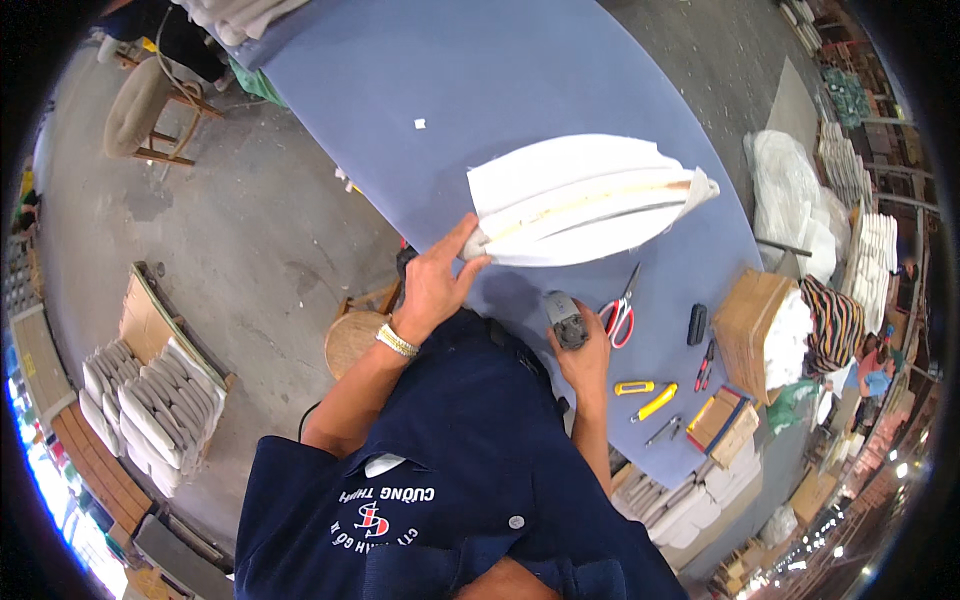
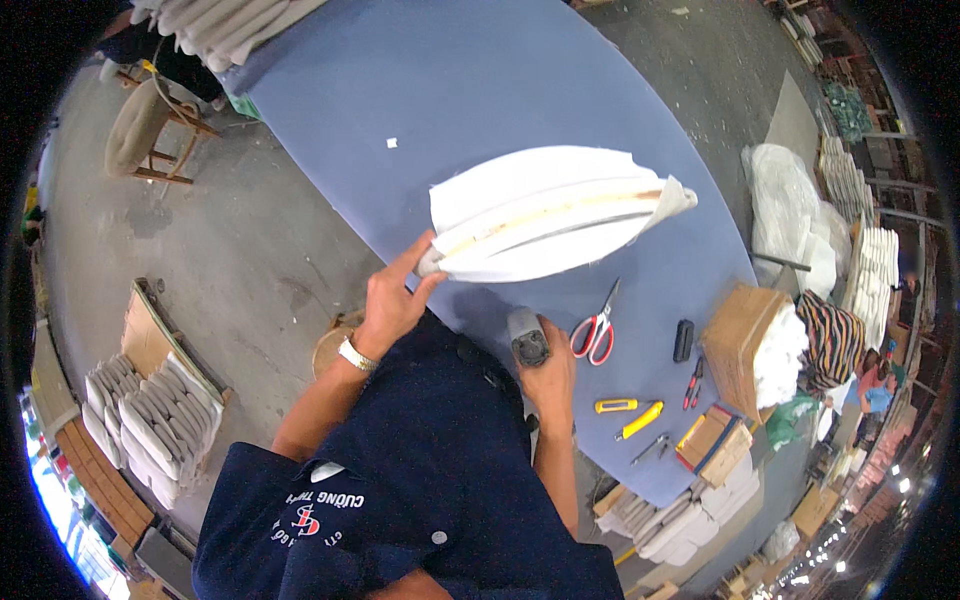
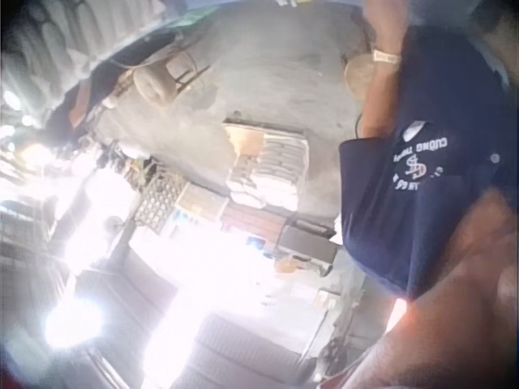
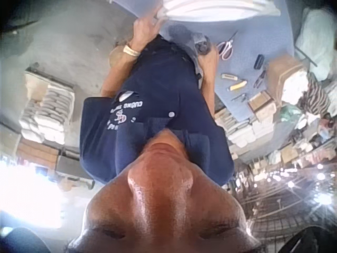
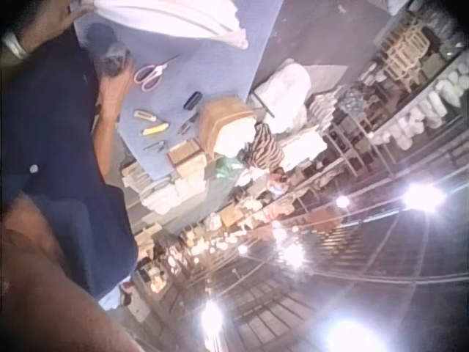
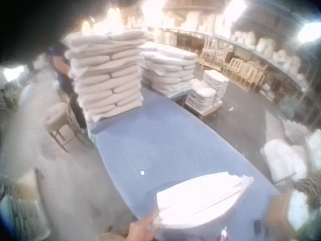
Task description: The person assembles cushion covers by folding fabric around a foam insert, trimming excess fabric with scissors, and securing the edges with a staple gun. The person repeatedly handles individual cushions, trims, staples, and stacks them on a nearby pile.
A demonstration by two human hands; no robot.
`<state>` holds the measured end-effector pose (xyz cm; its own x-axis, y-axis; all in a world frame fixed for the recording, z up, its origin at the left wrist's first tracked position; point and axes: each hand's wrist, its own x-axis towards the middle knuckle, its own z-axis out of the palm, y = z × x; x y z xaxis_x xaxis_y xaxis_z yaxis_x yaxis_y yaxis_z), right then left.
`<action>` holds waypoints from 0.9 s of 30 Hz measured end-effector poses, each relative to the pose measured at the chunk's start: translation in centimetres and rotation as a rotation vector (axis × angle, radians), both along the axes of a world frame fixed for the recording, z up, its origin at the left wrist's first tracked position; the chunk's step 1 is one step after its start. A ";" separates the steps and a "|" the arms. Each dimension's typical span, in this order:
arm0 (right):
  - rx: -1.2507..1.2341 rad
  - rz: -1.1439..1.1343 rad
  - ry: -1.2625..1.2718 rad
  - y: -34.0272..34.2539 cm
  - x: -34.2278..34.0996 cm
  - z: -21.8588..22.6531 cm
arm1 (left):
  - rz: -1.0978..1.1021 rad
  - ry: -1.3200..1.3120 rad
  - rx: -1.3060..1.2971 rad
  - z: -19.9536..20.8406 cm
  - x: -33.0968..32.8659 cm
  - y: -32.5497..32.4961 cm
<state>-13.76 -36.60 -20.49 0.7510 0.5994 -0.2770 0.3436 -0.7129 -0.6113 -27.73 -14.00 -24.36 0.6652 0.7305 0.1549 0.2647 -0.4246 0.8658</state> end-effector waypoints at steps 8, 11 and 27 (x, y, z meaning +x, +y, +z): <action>0.372 -0.169 0.100 1.7 2.3 0.7 | -0.031 0.067 -0.016 0.0 -0.1 0.1; 0.598 0.032 -0.217 7.9 2.8 5.6 | -0.009 -0.004 0.050 -0.3 0.3 -0.1; 0.456 0.236 -0.375 12.5 5.3 -0.3 | -0.005 0.039 0.026 -3.5 0.3 -0.8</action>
<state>-8.47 -24.05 -20.82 0.5808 0.7563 0.3012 0.7091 -0.2883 -0.6435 -27.45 -14.78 -27.84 0.6751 0.7229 0.1472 0.2960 -0.4482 0.8435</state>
